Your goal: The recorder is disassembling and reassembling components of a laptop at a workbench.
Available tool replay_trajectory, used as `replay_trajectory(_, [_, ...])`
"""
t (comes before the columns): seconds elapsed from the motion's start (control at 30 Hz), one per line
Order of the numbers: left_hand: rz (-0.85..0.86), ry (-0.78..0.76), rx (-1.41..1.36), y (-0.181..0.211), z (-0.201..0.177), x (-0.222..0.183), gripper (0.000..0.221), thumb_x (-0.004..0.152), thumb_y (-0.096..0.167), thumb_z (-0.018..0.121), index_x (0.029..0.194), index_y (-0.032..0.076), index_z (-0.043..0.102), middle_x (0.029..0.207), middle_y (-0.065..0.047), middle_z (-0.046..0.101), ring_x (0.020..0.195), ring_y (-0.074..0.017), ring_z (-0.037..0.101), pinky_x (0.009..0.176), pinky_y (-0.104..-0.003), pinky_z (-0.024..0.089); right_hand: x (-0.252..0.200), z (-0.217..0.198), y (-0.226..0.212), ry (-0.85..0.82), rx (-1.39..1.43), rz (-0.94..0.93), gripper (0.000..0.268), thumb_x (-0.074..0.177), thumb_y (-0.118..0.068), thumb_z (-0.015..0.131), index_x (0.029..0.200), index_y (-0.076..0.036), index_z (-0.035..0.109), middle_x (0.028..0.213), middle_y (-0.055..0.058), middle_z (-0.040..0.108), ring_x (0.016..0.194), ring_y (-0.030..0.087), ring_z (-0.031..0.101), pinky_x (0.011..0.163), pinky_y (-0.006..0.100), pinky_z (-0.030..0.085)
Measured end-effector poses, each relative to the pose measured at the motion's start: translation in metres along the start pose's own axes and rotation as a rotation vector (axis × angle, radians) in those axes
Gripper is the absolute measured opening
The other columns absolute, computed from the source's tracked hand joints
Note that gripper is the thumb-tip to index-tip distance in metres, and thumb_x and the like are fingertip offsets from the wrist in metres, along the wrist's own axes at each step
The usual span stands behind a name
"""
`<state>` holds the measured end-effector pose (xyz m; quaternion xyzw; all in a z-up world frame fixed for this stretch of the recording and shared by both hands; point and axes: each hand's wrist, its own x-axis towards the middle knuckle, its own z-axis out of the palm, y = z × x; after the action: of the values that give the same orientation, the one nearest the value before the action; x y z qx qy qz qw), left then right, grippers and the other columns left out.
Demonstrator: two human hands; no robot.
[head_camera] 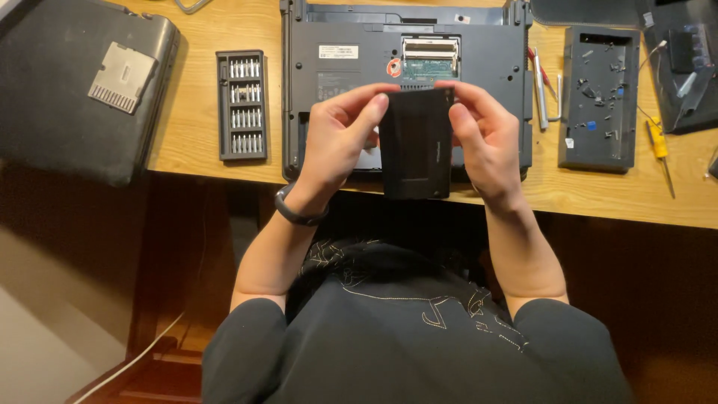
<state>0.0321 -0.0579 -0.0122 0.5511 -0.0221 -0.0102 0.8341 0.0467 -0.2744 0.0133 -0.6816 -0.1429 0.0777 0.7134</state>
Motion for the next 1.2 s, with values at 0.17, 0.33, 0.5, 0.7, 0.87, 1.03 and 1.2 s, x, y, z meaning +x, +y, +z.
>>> replay_trajectory(0.17, [0.051,-0.031,0.132,0.004,0.007,-0.010,0.026,0.106,0.015,0.063,0.124,0.000,0.073,0.095,-0.001,0.075,0.078,-0.0027,0.065,0.065,-0.021,0.055,0.003,-0.005,0.009,-0.008,0.063,-0.011,0.026,0.111,-0.009,0.054,0.131,0.007,0.064,0.107,0.006,0.069,0.092,0.008,0.063,0.080,0.024,0.053])
replay_trajectory(0.33, [0.075,-0.030,0.244,0.004,0.009,-0.020,0.026,0.106,0.014,0.064,0.124,-0.001,0.075,0.092,-0.002,0.073,0.078,-0.0041,0.061,0.068,-0.021,0.052,0.002,-0.007,0.009,-0.042,0.224,0.094,0.022,0.105,-0.006,0.055,0.121,0.006,0.066,0.107,0.009,0.072,0.095,0.012,0.071,0.085,0.029,0.061])
replay_trajectory(0.5, [0.140,0.002,0.214,-0.003,0.010,-0.021,0.026,0.108,0.013,0.062,0.127,-0.001,0.072,0.112,-0.005,0.075,0.100,-0.0054,0.064,0.090,-0.022,0.053,-0.010,-0.009,0.024,0.018,0.158,0.086,0.023,0.106,-0.002,0.057,0.125,0.007,0.067,0.107,0.011,0.072,0.092,0.014,0.069,0.081,0.029,0.059])
replay_trajectory(0.7, [0.104,-0.027,0.131,-0.015,0.014,-0.034,0.036,0.103,0.008,0.062,0.138,0.000,0.058,0.123,-0.001,0.069,0.111,-0.0054,0.065,0.093,-0.022,0.054,-0.017,-0.013,0.014,0.246,0.345,-0.052,0.023,0.104,-0.002,0.057,0.123,0.006,0.064,0.108,0.012,0.074,0.097,0.017,0.073,0.087,0.037,0.065])
replay_trajectory(0.87, [0.084,0.104,0.368,-0.011,-0.001,-0.041,0.037,0.102,0.007,0.068,0.138,0.001,0.065,0.105,-0.003,0.070,0.084,-0.0050,0.056,0.073,-0.021,0.047,-0.021,-0.038,0.020,0.051,0.036,-0.135,0.038,0.098,-0.009,0.070,0.131,0.005,0.058,0.128,0.018,0.063,0.119,0.025,0.062,0.105,0.044,0.054])
replay_trajectory(1.03, [0.102,-0.049,0.395,-0.008,-0.007,-0.043,0.032,0.103,0.005,0.064,0.135,0.003,0.062,0.115,0.001,0.071,0.102,-0.0019,0.065,0.089,-0.019,0.053,-0.016,-0.024,-0.022,-0.248,-0.753,-0.529,0.073,0.080,-0.029,0.087,0.141,-0.007,0.053,0.154,0.022,0.039,0.147,0.037,0.035,0.120,0.055,0.034])
replay_trajectory(1.2, [0.032,-0.032,0.350,-0.012,-0.025,-0.041,0.032,0.104,0.004,0.063,0.136,0.003,0.063,0.106,0.002,0.068,0.091,-0.0040,0.061,0.079,-0.021,0.052,-0.012,-0.010,-0.025,-0.357,-1.095,-0.688,0.069,0.075,-0.032,0.090,0.136,-0.016,0.063,0.149,0.014,0.048,0.140,0.039,0.041,0.117,0.053,0.037])
